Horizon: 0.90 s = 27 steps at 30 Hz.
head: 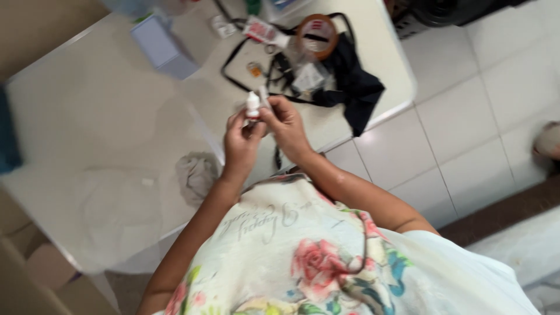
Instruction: The person cleans various items including a white cable, a perfume bottle, a wristwatch, and a tube of cream with a white cloth.
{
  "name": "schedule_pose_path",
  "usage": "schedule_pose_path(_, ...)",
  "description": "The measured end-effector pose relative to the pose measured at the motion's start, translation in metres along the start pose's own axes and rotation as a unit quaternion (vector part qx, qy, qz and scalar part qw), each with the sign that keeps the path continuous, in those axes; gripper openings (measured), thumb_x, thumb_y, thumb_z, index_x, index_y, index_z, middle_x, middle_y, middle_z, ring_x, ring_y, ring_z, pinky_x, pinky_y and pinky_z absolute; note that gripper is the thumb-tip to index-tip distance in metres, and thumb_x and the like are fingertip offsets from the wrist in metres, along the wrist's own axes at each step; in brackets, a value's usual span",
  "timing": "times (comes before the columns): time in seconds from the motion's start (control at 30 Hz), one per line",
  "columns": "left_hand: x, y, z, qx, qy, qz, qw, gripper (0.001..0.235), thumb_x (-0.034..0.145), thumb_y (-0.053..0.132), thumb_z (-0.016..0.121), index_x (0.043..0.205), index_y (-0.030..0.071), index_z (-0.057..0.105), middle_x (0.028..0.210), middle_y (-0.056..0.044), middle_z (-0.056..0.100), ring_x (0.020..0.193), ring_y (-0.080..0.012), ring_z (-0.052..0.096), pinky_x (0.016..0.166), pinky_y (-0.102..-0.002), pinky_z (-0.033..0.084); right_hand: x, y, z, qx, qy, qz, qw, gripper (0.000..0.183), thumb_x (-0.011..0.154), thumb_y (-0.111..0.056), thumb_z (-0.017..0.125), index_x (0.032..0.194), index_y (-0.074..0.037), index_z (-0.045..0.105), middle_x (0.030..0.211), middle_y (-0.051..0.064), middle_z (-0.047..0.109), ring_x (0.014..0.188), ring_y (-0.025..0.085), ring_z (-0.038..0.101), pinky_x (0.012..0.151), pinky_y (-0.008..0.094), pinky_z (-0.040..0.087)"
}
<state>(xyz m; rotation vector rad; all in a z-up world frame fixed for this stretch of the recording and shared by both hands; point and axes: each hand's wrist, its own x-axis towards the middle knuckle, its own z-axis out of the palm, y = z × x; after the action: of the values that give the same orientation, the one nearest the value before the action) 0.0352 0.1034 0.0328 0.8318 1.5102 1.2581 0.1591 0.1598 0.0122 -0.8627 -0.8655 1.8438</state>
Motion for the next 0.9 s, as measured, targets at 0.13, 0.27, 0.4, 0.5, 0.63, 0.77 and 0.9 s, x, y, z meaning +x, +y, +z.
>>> schedule_pose_path(0.13,0.001,-0.005,-0.002,-0.031,-0.030,0.045,0.998,0.046,0.104,0.000,0.064,0.148,-0.004,0.051,0.126,-0.010,0.057,0.109,-0.0158,0.066,0.096,-0.031,0.060,-0.001,-0.005,0.004,0.004,-0.003,0.022,1.000,0.017,0.108,-0.013,0.062,0.121,-0.004,0.062,0.105,0.001,0.070,0.091,0.007,0.063,0.081,0.025,0.053)
schedule_pose_path(0.27,0.001,-0.009,-0.006,-0.120,-0.043,-0.016,0.992,0.062,0.104,0.006,0.057,0.160,0.004,0.030,0.127,-0.007,0.061,0.111,-0.0117,0.063,0.093,-0.027,0.057,-0.002,-0.011,0.005,-0.016,-0.010,0.044,0.999,0.021,0.109,-0.013,0.058,0.127,-0.002,0.062,0.107,0.002,0.070,0.093,0.007,0.063,0.082,0.024,0.054)
schedule_pose_path(0.4,0.006,-0.015,-0.003,-0.161,-0.036,-0.060,0.985,0.054,0.104,0.011,0.059,0.152,0.004,0.035,0.124,-0.007,0.057,0.110,-0.0143,0.064,0.094,-0.030,0.059,-0.006,-0.010,0.008,-0.132,-0.044,0.018,0.990,0.026,0.109,-0.011,0.057,0.132,0.000,0.059,0.110,0.003,0.069,0.098,0.008,0.065,0.086,0.025,0.055)
schedule_pose_path(0.5,0.005,-0.014,-0.002,-0.143,0.000,-0.044,0.989,0.042,0.105,0.014,0.061,0.141,0.004,0.043,0.124,-0.006,0.057,0.110,-0.0160,0.065,0.095,-0.032,0.060,-0.008,-0.010,0.009,-0.157,-0.069,0.019,0.985,0.028,0.109,-0.011,0.054,0.135,0.000,0.057,0.114,0.004,0.068,0.101,0.008,0.066,0.089,0.025,0.056)
schedule_pose_path(0.63,0.003,-0.008,-0.006,-0.096,0.021,-0.017,0.995,0.038,0.104,0.018,0.067,0.137,0.003,0.054,0.121,-0.007,0.063,0.108,-0.0157,0.063,0.095,-0.030,0.055,-0.005,-0.008,0.005,-0.031,-0.043,0.105,0.993,0.031,0.111,-0.014,0.052,0.137,0.001,0.058,0.117,0.005,0.068,0.101,0.011,0.063,0.087,0.027,0.052)
schedule_pose_path(0.77,-0.001,0.003,-0.008,-0.052,0.039,0.049,0.997,0.036,0.098,0.018,0.076,0.129,0.005,0.061,0.121,-0.005,0.067,0.116,-0.0157,0.063,0.100,-0.030,0.053,0.000,-0.017,-0.003,0.142,-0.002,0.257,0.956,0.031,0.107,-0.018,0.051,0.134,-0.003,0.056,0.117,0.007,0.069,0.105,0.014,0.067,0.092,0.030,0.057)
schedule_pose_path(0.9,-0.001,0.020,-0.009,0.154,0.050,0.140,0.977,0.037,0.089,0.021,0.084,0.121,0.013,0.066,0.114,-0.002,0.073,0.108,-0.0166,0.069,0.096,-0.032,0.054,0.005,-0.018,-0.008,0.097,-0.033,0.294,0.950,0.032,0.104,-0.017,0.053,0.129,0.000,0.060,0.114,0.008,0.071,0.100,0.016,0.069,0.088,0.030,0.058)
